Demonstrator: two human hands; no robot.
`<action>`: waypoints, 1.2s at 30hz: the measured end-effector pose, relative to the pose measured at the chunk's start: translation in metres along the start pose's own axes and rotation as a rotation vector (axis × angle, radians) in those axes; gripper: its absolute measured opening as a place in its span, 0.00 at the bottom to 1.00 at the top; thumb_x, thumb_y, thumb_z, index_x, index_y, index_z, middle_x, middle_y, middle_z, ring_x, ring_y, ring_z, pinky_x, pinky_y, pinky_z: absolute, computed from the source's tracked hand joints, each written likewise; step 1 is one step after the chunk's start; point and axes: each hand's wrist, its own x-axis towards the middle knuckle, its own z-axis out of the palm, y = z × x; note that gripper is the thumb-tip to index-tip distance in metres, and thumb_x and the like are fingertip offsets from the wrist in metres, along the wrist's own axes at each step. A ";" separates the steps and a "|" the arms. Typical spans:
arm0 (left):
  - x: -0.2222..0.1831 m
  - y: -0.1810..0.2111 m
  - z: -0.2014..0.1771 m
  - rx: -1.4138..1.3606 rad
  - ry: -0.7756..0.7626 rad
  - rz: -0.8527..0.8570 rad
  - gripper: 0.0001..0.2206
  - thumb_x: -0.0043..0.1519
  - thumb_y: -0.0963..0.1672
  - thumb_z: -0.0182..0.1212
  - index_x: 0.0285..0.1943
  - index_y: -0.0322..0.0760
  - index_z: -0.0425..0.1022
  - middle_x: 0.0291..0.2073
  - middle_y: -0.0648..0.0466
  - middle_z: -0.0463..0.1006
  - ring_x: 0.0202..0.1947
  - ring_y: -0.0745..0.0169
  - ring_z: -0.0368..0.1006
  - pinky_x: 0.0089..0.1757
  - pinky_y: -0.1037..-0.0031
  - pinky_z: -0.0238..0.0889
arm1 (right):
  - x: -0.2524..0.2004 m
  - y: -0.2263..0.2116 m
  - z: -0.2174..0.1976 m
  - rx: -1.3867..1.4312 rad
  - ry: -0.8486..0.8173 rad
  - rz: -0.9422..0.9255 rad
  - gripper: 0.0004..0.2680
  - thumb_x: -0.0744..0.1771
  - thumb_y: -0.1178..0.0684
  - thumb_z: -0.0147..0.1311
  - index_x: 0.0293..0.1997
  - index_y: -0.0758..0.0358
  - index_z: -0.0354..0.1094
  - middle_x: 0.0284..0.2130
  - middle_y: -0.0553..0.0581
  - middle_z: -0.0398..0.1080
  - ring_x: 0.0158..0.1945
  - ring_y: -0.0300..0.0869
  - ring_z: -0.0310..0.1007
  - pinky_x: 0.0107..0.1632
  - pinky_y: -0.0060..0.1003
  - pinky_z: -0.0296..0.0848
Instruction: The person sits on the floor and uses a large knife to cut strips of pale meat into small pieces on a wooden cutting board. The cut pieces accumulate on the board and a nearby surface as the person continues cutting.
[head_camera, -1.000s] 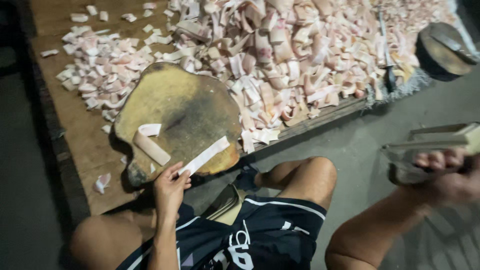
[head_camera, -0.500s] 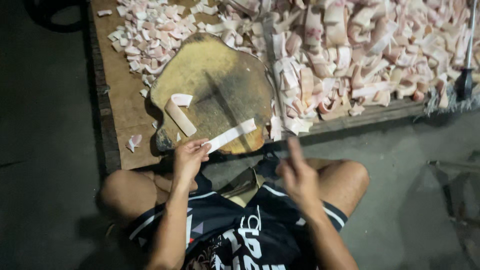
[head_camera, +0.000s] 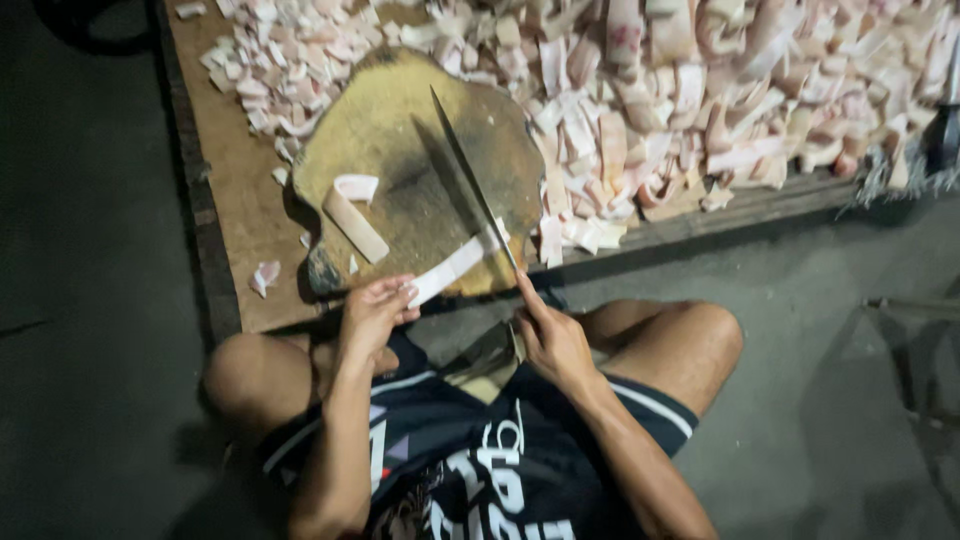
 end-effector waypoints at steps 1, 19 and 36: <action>0.007 0.003 0.001 0.002 0.006 -0.010 0.13 0.60 0.39 0.67 0.53 0.29 0.80 0.39 0.50 0.83 0.32 0.67 0.78 0.34 0.77 0.75 | 0.004 -0.005 -0.009 0.034 0.029 -0.048 0.26 0.67 0.57 0.56 0.76 0.52 0.52 0.30 0.70 0.74 0.33 0.60 0.76 0.38 0.48 0.74; -0.013 -0.005 0.003 -0.002 0.051 -0.021 0.13 0.60 0.40 0.67 0.53 0.28 0.79 0.42 0.49 0.83 0.35 0.66 0.78 0.35 0.78 0.75 | -0.002 0.016 -0.011 0.218 0.071 -0.146 0.20 0.73 0.57 0.50 0.77 0.58 0.53 0.60 0.77 0.69 0.59 0.65 0.75 0.55 0.47 0.74; 0.018 -0.019 -0.006 0.005 -0.014 0.110 0.12 0.62 0.39 0.65 0.54 0.29 0.79 0.37 0.51 0.83 0.28 0.67 0.76 0.31 0.79 0.70 | 0.002 -0.005 -0.002 -0.051 -0.097 0.124 0.25 0.67 0.57 0.56 0.74 0.50 0.56 0.36 0.74 0.75 0.39 0.64 0.77 0.43 0.51 0.74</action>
